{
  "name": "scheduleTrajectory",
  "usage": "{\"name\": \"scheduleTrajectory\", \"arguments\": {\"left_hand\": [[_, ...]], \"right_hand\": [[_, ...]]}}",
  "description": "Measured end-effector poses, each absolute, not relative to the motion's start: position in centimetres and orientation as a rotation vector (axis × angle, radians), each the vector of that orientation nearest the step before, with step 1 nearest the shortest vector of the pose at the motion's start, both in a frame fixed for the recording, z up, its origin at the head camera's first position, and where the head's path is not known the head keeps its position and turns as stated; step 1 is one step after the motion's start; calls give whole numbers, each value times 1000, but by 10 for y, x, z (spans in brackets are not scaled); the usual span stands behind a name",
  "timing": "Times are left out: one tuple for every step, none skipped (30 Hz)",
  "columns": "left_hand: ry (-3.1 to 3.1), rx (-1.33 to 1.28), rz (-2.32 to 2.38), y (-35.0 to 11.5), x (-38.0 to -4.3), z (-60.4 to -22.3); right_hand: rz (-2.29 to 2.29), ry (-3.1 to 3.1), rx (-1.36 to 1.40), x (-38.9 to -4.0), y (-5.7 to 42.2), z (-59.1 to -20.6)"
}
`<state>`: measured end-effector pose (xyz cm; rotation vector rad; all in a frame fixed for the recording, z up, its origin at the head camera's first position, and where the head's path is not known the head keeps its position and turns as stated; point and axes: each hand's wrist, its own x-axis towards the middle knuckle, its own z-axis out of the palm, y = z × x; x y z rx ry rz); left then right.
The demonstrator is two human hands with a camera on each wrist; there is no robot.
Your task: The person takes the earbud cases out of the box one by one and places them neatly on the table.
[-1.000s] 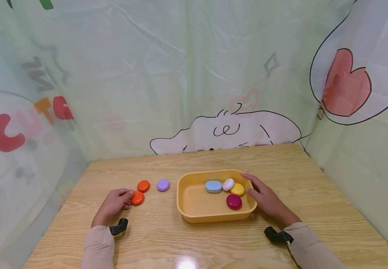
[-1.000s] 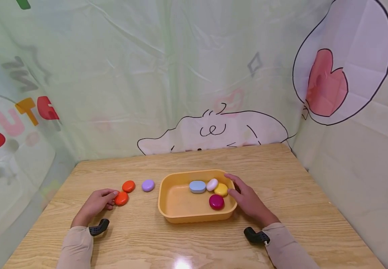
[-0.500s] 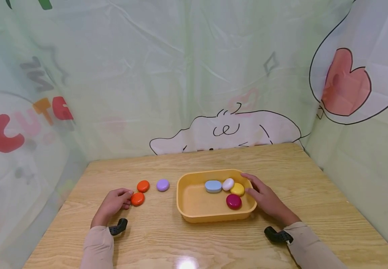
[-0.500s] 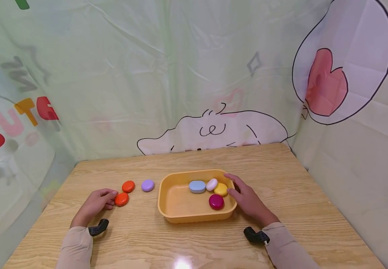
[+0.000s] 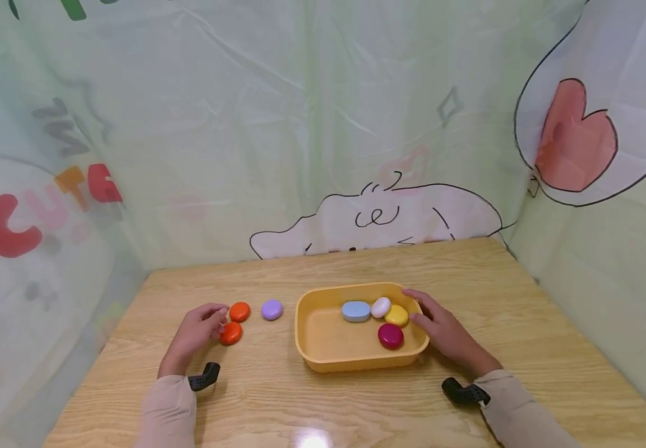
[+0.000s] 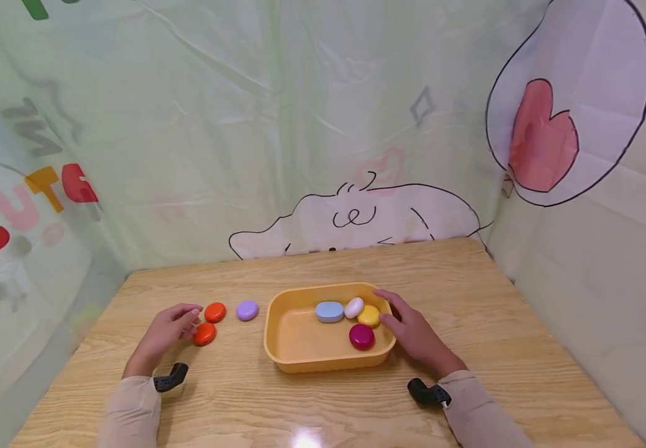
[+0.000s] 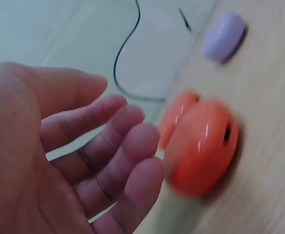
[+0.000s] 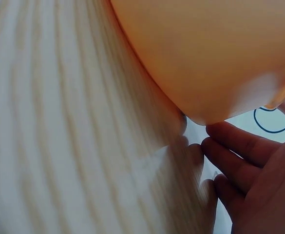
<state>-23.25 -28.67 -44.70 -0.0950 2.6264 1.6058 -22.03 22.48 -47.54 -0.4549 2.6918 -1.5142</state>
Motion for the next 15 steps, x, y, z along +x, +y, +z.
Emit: {"name": "scheduleTrajectory", "arguments": {"left_hand": [[2623,-66,1614,-281,-234,-445],[2617,-32,1623,-275,-236,-443],[2613,-2,1628,-269,-238,-441],[2608,24,1636,-263,-240,-439],[2601,52,1639,-257,-242,-437],[2594,85,1639,-251,-244,-434],[2586,121,1636,-245,-245,-431],[2582,160,1626,-240,-246,-428],[2580,198,1609,-235,-247,-425],[2577,240,1593,-230,-247,-422],[2577,283,1573,-225,-247,-419],[2580,324,1558,-220,-246,-417],[2569,354,1556,-215,-245,-415],[2555,375,1562,-210,-244,-413],[2530,399,1576,-204,-244,-411]], "right_hand": [[-1514,2696,-453,-220,226,-475],[-1512,2703,-454,-221,227,-475],[-1513,2710,-456,-221,228,-474],[-1514,2713,-457,-221,229,-474],[-1515,2719,-459,-221,229,-473],[-1520,2722,-461,-221,229,-473],[-1523,2722,-460,-221,229,-473],[-1524,2719,-461,-221,228,-473],[-1524,2717,-460,-221,228,-473],[-1526,2712,-458,-221,227,-473],[-1529,2706,-456,-221,226,-474],[-1529,2699,-455,-220,226,-474],[-1527,2694,-450,-220,225,-474],[-1525,2692,-449,-219,225,-474],[-1524,2692,-446,-218,225,-474]]}}
